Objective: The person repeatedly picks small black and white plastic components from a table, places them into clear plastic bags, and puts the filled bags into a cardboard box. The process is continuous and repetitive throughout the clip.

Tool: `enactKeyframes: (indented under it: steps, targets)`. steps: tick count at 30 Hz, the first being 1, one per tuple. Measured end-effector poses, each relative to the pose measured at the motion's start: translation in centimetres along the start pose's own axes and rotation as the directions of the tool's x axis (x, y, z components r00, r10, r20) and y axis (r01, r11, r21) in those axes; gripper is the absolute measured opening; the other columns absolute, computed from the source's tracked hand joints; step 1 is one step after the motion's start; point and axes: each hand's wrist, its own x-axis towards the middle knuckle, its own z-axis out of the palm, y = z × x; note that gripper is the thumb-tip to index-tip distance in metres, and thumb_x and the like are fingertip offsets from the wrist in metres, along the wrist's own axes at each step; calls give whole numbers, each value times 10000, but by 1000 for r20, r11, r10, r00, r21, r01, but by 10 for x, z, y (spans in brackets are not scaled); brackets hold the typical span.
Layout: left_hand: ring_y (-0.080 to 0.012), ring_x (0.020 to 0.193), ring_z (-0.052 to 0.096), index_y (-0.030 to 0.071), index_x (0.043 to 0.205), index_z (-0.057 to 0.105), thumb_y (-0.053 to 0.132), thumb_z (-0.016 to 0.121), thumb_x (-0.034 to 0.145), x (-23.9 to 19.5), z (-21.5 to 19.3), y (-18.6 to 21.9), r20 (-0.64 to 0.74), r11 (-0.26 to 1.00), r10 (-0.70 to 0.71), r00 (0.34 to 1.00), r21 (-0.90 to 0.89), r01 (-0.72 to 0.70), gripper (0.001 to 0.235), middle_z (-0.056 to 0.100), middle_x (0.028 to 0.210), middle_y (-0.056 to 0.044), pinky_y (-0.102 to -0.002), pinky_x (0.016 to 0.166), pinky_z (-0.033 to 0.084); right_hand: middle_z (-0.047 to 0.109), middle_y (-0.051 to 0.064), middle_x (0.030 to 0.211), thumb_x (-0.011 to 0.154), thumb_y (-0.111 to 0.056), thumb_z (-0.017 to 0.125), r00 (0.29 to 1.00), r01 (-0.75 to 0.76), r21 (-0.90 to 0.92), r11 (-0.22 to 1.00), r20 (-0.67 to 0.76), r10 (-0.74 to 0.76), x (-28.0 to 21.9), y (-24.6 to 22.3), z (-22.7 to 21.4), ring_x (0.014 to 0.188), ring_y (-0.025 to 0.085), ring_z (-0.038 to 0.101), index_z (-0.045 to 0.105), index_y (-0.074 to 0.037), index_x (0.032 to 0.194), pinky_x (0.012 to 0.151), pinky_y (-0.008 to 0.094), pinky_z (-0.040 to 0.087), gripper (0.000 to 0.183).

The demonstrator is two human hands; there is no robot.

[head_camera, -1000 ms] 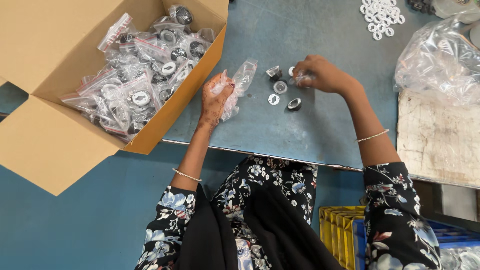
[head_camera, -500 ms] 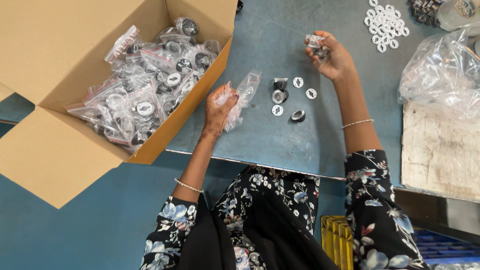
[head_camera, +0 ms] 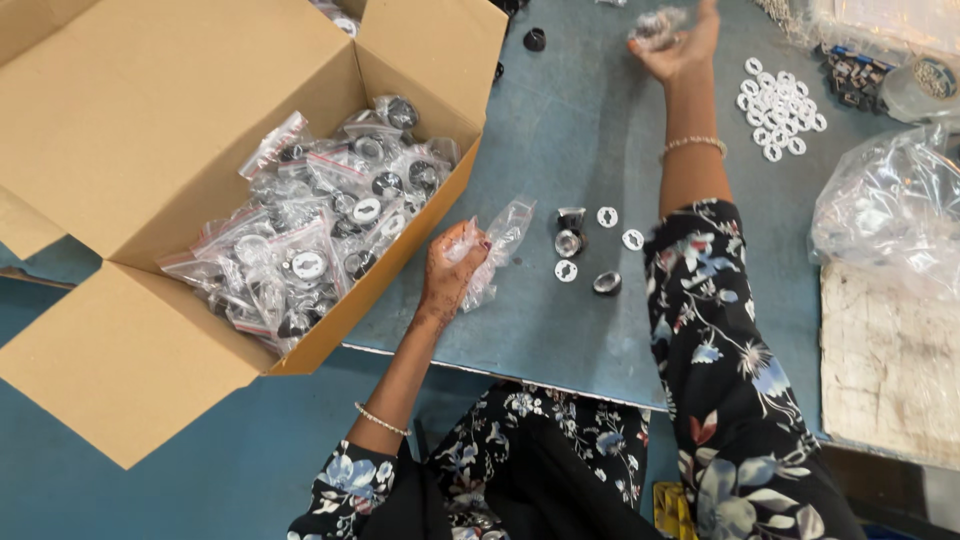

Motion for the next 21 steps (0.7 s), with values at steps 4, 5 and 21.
enactKeyframes:
  steps: [4, 5, 21]
  targets:
    - [-39, 775, 535, 40, 912, 647, 60, 687, 906, -2, 1, 1, 18, 998, -12, 1000, -59, 13, 45, 585, 840, 36, -214, 686, 461, -252, 283, 1663, 857, -695, 562, 991, 82, 43, 996, 103, -86, 13, 6, 17, 1573, 501, -159, -361, -109, 1533, 1324, 626, -4, 1285]
    - [-39, 773, 535, 40, 912, 645, 56, 682, 904, -3, 1, 0, 19, 998, -13, 1000, -61, 14, 41, 586, 839, 34, -214, 683, 461, -203, 331, 1651, 878, -673, 555, 994, 83, 19, 996, 69, -84, 8, 6, 18, 1557, 520, -98, -291, -89, 1554, 1304, 620, 49, 1230]
    - [-96, 936, 648, -61, 1253, 646, 21, 720, 919, 11, -9, -37, -20, 983, 10, 1000, -184, -14, 352, 673, 1041, -42, -240, 846, 556, 495, 136, 1555, 978, -73, 625, 686, 727, -608, -319, 616, 388, -355, 55, -6, 1405, 335, 492, 544, -22, 1462, 1168, 455, 384, 493]
